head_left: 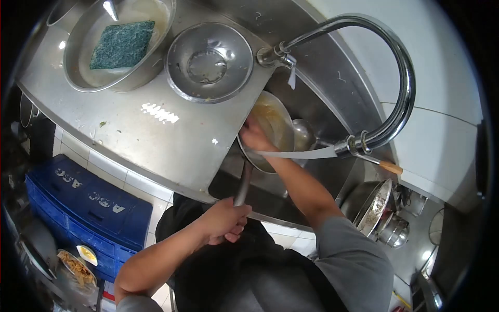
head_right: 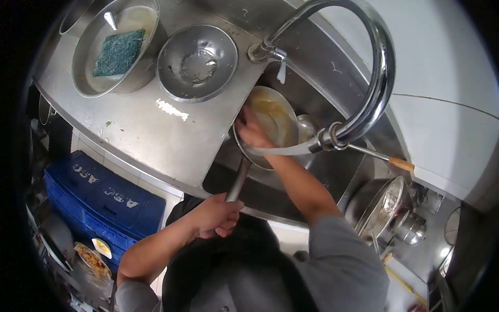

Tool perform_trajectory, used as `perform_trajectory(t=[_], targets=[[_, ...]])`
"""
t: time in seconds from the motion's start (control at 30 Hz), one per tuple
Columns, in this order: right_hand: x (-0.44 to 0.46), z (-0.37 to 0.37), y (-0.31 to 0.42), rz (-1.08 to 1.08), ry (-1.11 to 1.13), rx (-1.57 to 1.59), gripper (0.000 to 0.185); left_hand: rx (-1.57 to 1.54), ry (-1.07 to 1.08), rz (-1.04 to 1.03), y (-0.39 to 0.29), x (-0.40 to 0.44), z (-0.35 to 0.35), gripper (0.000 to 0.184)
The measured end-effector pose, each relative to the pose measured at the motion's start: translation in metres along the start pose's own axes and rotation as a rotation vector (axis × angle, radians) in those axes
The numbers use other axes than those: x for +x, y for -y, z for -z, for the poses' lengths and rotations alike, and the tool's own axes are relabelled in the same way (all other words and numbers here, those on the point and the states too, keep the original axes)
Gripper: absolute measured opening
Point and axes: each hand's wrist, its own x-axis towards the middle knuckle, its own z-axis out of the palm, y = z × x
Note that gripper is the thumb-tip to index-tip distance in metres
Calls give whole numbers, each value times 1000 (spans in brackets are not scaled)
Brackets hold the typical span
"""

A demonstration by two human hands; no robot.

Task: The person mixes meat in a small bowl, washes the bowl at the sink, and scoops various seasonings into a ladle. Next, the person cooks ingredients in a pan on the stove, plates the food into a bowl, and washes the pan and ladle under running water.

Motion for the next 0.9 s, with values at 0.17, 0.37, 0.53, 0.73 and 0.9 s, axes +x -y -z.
perform_trajectory(t=[0.17, 0.37, 0.53, 0.73, 0.9], targets=[[40, 66, -21, 110, 341, -561, 31, 47, -84, -18, 0, -4, -9, 20], [-56, 135, -62, -65, 794, -800, 22, -99, 3, -65, 11, 1, 3, 21], [-35, 49, -25, -246, 681, -198, 34, -171, 37, -55, 4, -2, -2, 22], [20, 108, -64, -69, 410, -993, 33, -64, -78, -42, 4, -5, -4, 23], [-58, 99, -42, -75, 794, -527, 30, -188, 14, -55, 7, 1, 0, 24]])
